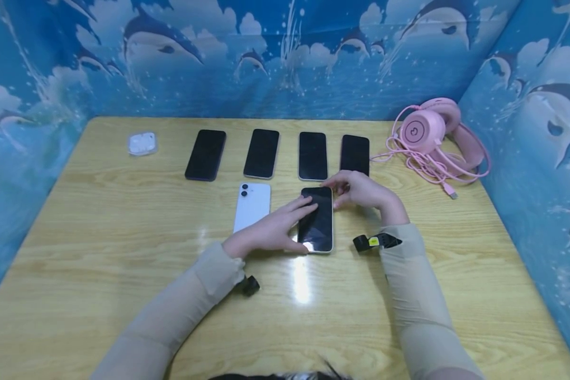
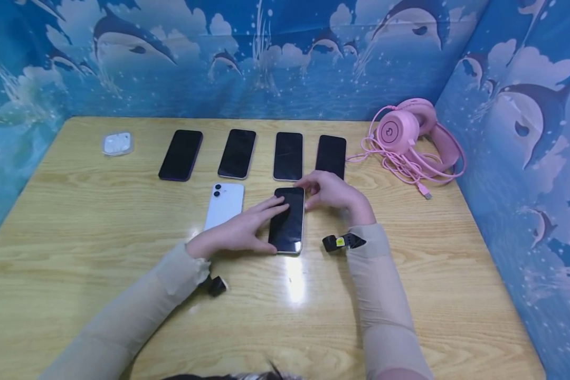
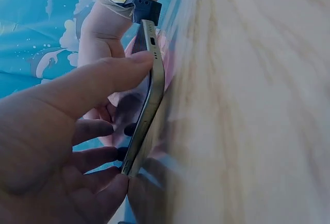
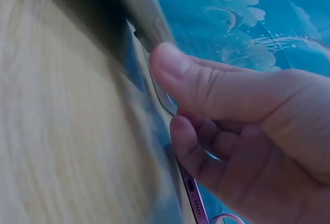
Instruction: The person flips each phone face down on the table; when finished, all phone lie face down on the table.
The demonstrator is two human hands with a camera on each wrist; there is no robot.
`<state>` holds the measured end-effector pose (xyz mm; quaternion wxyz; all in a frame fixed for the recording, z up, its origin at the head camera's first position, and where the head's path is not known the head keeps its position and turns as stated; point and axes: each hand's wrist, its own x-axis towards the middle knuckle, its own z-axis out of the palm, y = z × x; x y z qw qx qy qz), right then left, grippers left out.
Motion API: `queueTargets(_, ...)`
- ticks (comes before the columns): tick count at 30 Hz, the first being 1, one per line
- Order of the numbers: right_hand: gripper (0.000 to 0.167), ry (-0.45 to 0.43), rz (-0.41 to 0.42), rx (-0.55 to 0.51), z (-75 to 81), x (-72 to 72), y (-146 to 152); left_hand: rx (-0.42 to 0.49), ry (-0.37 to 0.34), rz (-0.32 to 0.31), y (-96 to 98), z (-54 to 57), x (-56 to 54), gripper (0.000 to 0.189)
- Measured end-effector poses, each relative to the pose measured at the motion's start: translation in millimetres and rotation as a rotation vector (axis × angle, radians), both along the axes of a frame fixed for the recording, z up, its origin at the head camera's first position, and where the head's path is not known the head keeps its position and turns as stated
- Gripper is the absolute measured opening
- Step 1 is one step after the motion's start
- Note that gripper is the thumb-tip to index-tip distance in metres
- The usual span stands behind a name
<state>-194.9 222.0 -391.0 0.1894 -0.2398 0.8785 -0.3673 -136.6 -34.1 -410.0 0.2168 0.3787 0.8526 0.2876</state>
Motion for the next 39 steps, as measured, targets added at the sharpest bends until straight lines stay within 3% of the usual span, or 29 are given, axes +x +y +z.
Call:
queueTargets(11, 0.048, 0.086, -0.03, -0.096, 14.3, 2.8, -11.9, 0.09, -0.087, 0.037, -7.7, 4.6, -3.8, 0.112)
queueTargets(17, 0.049, 0.048, -0.07, -0.136, 13.3, 3.4, -24.0, 0.134, -0.113, 0.049, -16.4, 9.6, -9.9, 0.108)
queueTargets(22, 0.056, 0.012, -0.068, -0.17, 11.7, 6.8, -34.3, 0.173, -0.118, 0.099, -24.3, 17.7, -15.0, 0.101)
queueTargets(34, 0.067, -0.015, -0.024, -0.166, -6.1, 6.6, -56.5, 0.141, -0.075, 0.094, -42.4, 36.0, -21.2, 0.094)
queueTargets(39, 0.074, -0.023, -0.02, -0.159, -8.9, 8.2, -57.5, 0.118, -0.112, 0.085, -49.2, 38.6, -25.6, 0.092)
